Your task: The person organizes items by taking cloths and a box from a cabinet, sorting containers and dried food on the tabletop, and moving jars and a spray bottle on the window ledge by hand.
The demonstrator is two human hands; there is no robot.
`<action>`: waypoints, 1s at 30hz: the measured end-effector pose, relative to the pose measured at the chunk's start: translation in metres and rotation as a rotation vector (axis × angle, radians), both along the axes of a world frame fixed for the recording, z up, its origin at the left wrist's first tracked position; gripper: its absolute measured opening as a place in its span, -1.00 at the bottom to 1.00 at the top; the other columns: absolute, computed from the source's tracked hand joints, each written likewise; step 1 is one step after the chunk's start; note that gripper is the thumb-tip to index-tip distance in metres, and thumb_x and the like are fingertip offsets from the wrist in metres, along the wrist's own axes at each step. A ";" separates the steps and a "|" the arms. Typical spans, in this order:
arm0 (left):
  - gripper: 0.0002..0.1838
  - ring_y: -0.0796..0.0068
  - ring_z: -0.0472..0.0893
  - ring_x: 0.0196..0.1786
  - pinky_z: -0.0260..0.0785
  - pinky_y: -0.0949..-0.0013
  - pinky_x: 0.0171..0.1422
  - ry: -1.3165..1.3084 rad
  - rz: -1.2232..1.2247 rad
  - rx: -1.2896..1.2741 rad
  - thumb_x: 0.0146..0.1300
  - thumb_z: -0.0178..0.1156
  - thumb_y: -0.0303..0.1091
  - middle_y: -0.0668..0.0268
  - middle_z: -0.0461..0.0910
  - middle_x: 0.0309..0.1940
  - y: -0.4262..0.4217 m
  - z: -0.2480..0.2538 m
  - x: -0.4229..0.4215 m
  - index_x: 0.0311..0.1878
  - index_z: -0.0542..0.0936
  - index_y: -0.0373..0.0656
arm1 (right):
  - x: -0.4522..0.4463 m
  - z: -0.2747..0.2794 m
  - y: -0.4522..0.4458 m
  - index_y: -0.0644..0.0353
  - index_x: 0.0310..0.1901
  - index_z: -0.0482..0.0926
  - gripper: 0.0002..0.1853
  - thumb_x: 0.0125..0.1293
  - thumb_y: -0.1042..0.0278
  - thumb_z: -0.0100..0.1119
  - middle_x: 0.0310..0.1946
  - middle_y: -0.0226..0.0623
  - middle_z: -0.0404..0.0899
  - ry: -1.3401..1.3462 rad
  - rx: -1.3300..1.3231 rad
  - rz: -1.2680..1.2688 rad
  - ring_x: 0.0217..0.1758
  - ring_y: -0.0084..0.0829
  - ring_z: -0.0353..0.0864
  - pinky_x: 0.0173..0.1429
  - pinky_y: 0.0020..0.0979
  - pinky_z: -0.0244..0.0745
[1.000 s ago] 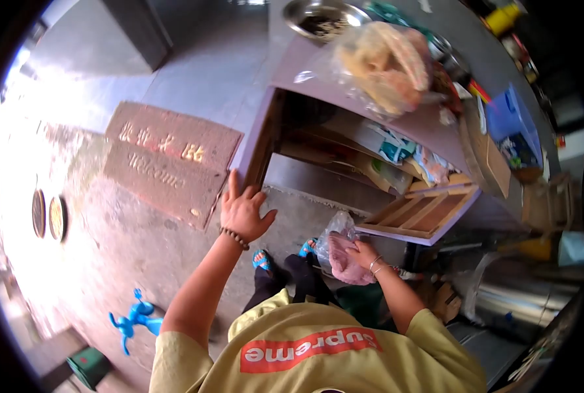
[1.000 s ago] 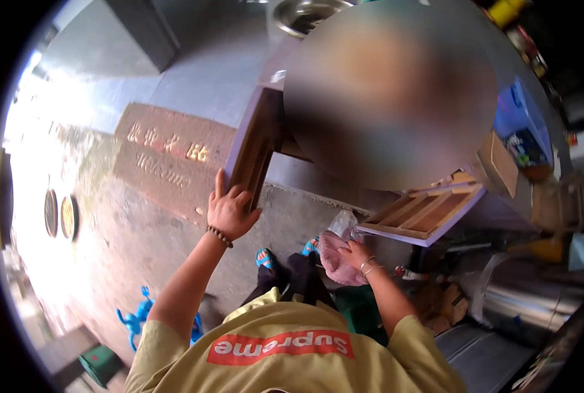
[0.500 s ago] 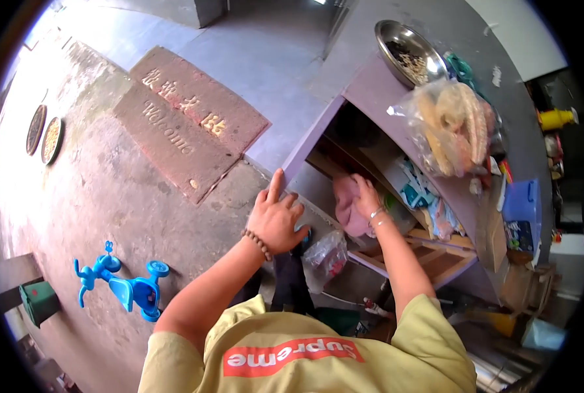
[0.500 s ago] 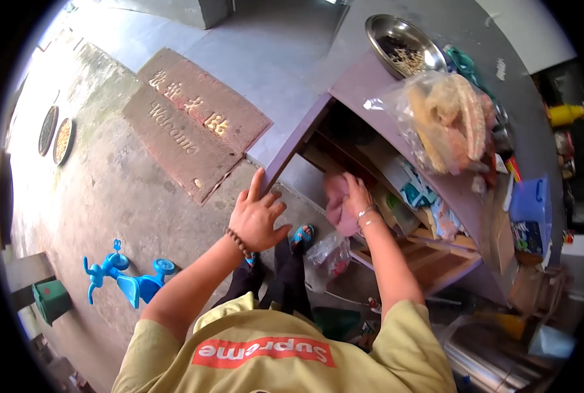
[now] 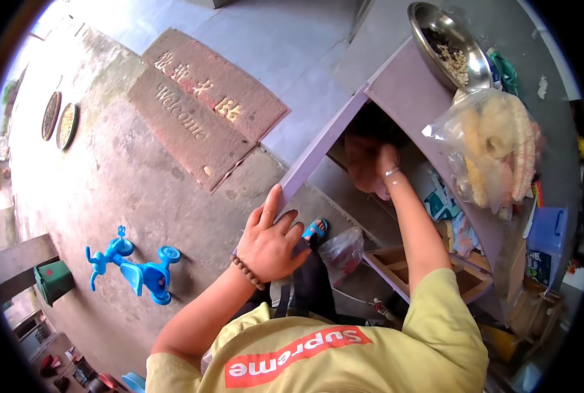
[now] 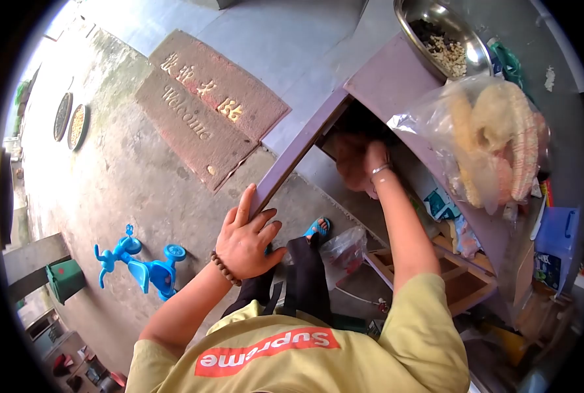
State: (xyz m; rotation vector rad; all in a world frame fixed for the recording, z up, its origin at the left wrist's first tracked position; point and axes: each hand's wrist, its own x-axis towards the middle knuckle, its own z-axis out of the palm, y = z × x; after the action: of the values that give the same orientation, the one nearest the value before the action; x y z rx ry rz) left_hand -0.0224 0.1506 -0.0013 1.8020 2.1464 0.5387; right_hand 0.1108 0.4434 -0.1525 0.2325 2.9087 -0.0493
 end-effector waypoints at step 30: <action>-0.59 -0.01 0.01 0.30 0.08 0.12 0.16 0.038 -0.083 0.018 -0.13 0.20 -0.09 0.31 0.46 -0.09 -0.010 -0.008 -0.005 -0.19 0.50 -0.07 | 0.115 0.318 -0.143 0.33 -0.21 0.52 -0.76 0.01 0.57 0.08 -0.19 -0.12 0.50 1.118 0.183 -0.519 -0.11 -0.31 0.49 -0.02 -0.41 0.38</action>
State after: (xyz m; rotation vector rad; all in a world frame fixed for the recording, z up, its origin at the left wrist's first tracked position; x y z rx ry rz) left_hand -0.0272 0.1402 -0.0097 1.9163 2.0871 0.5093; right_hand 0.2254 0.2999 0.1657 1.3775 3.8092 0.0120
